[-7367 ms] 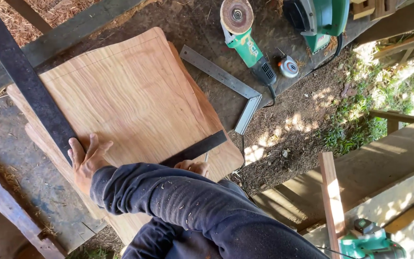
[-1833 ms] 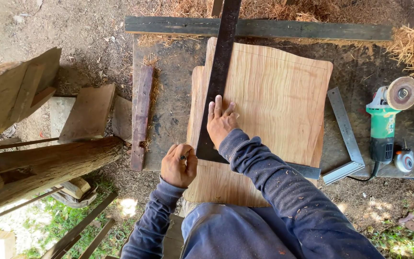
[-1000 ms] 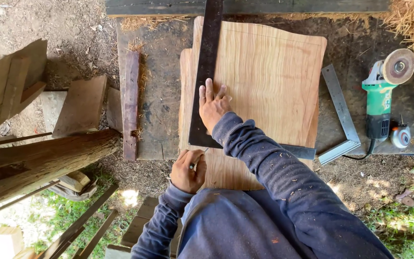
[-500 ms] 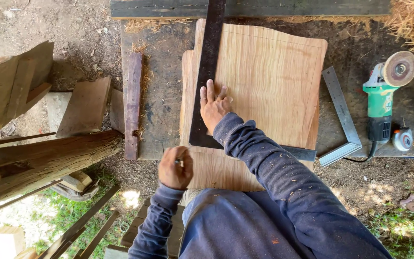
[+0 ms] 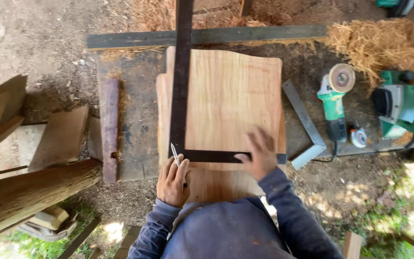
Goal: The person uses a large L-square and a pencil to draw straight lines on a stack of wooden planks. They then use a smaller ruler to draw additional lines on the wood. Finally, they pick up and arrange several curved wooden pieces on the workbench.
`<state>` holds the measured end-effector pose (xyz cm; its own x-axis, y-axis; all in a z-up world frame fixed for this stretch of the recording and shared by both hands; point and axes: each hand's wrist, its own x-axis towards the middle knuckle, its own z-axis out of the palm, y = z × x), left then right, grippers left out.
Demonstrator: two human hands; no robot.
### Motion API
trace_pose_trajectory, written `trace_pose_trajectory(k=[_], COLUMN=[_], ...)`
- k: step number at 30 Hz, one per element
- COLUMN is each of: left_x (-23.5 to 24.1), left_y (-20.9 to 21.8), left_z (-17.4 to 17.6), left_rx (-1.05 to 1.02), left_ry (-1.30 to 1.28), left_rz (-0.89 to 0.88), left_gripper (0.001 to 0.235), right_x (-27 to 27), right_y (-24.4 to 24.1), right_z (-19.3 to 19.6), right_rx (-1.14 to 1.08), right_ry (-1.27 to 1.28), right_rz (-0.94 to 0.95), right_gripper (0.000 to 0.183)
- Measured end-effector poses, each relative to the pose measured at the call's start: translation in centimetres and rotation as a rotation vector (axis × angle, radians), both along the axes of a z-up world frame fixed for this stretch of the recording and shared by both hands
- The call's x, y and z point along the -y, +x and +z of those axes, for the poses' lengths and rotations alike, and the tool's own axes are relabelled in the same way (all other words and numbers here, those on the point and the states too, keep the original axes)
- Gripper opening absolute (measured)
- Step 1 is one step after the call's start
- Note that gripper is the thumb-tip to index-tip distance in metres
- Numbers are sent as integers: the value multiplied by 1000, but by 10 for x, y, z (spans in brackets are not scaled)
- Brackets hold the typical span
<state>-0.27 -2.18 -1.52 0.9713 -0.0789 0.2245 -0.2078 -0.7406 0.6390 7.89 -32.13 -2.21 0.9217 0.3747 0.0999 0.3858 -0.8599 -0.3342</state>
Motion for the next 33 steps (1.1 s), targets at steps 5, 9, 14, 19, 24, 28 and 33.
trace_pose_trajectory(k=[5, 9, 14, 19, 24, 28, 33], left_x=[31, 51, 59, 52, 55, 51, 22], left_y=[19, 27, 9, -8, -14, -17, -21], left_z=[-12, -26, -24, -35, -22, -1, 28], left_rx=[25, 107, 107, 58, 73, 110, 139], left_ry=[123, 83, 150, 221, 225, 291, 331], left_rz=[-99, -191, -229, -331, -450, -401, -313], left_gripper=[55, 60, 60, 60, 65, 47, 36], right_x=[102, 106, 106, 105, 115, 111, 105], right_y=[-67, -59, -86, -111, -117, -100, -100], right_z=[-25, -2, 37, 37, 15, 29, 30], right_rx=[-46, -37, -483, -846, -688, -753, -741], right_ry=[146, 20, 99, 168, 252, 270, 417], right_rz=[-323, -302, -169, -142, 42, 3, 123], right_gripper=[65, 62, 62, 50, 44, 42, 55])
